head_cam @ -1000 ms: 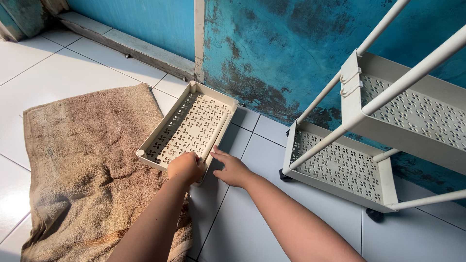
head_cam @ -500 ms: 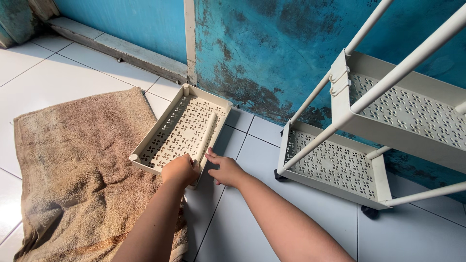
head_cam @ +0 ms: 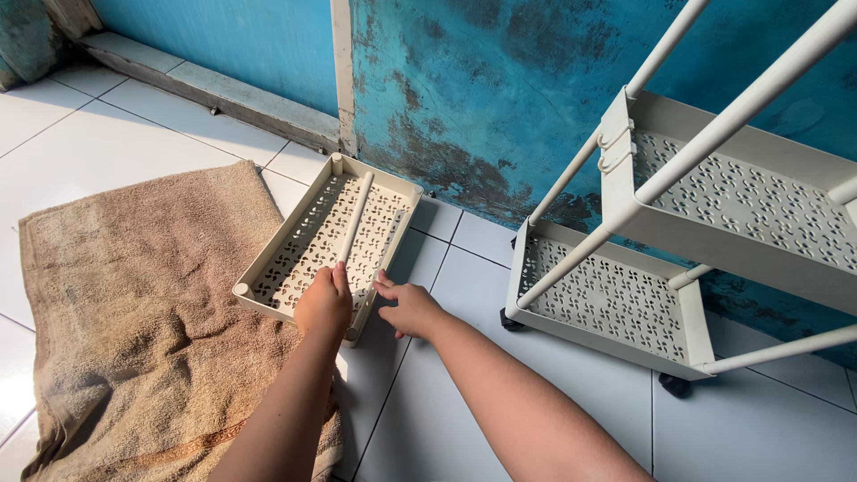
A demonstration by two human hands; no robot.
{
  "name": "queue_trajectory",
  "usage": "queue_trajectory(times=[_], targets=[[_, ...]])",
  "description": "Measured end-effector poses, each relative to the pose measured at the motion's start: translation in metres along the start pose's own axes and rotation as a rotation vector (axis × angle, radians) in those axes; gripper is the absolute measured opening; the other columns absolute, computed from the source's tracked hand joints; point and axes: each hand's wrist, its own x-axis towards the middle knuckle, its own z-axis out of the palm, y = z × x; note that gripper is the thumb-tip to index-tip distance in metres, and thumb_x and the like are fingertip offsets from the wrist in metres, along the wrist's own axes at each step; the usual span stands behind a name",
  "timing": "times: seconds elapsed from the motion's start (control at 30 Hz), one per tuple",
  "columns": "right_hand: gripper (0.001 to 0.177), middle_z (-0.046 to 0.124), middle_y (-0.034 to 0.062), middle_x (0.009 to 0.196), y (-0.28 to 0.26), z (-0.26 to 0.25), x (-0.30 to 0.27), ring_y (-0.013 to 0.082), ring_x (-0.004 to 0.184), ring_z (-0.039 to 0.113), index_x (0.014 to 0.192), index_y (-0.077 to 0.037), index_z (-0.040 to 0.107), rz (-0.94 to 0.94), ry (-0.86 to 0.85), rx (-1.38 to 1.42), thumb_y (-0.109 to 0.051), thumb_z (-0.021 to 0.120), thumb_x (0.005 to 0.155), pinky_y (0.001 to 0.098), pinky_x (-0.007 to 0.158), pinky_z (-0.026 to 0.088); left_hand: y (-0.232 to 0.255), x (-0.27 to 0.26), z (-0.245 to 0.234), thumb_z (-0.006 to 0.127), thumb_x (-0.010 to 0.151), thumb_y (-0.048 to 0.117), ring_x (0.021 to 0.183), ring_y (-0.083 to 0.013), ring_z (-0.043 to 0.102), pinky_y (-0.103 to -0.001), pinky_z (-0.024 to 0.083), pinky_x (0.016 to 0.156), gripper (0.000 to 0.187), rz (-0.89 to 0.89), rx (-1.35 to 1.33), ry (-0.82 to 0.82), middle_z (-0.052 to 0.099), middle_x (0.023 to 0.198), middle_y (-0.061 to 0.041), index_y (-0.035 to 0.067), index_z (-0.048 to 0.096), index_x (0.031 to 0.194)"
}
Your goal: The person assembles a three-tier plastic rolling rack by inserting white vertical poles into the perforated shelves and stacking the shelves in sequence. The person handles the shelves and poles by hand, aligning and securing each component to build the structure.
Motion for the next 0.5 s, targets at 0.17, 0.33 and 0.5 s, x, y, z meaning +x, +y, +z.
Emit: queue_trajectory(times=[0.17, 0.33, 0.5], targets=[[0.058, 0.022, -0.0087, 0.169, 0.023, 0.016, 0.021, 0.0154, 0.083, 0.069, 0.15, -0.011, 0.044, 0.016, 0.008, 0.026, -0.034, 0.053, 0.097, 0.0321, 0.07, 0.059, -0.005, -0.013, 0.0, 0.046, 0.109, 0.041, 0.062, -0.0162, 0.054, -0.034, 0.043, 0.058, 0.043, 0.133, -0.653, 0.274, 0.058, 0.07, -0.005, 0.004, 0.062, 0.096], [0.061, 0.047, 0.0134, 0.16, 0.033, 0.019, 0.015, 0.0094, 0.135, 0.042, 0.152, -0.005, 0.054, -0.186, -0.024, 0.112, -0.049, 0.045, 0.111, 0.0295, 0.113, 0.034, 0.008, -0.043, -0.006, 0.051, 0.108, 0.034, 0.06, -0.0051, 0.04, -0.025, 0.033, 0.054, 0.035, 0.167, -0.939, 0.198, 0.047, 0.067, 0.004, 0.004, 0.064, 0.096], [0.053, 0.071, 0.0137, 0.129, -0.009, -0.006, -0.048, 0.0176, 0.12, 0.061, 0.137, -0.001, 0.063, -0.213, 0.037, 0.221, -0.039, 0.048, 0.104, 0.0317, 0.103, 0.046, 0.053, -0.074, -0.037, 0.053, 0.107, 0.03, 0.06, -0.0036, 0.04, -0.023, 0.032, 0.053, 0.032, 0.31, -0.984, 0.162, 0.048, 0.066, 0.005, 0.004, 0.067, 0.095]])
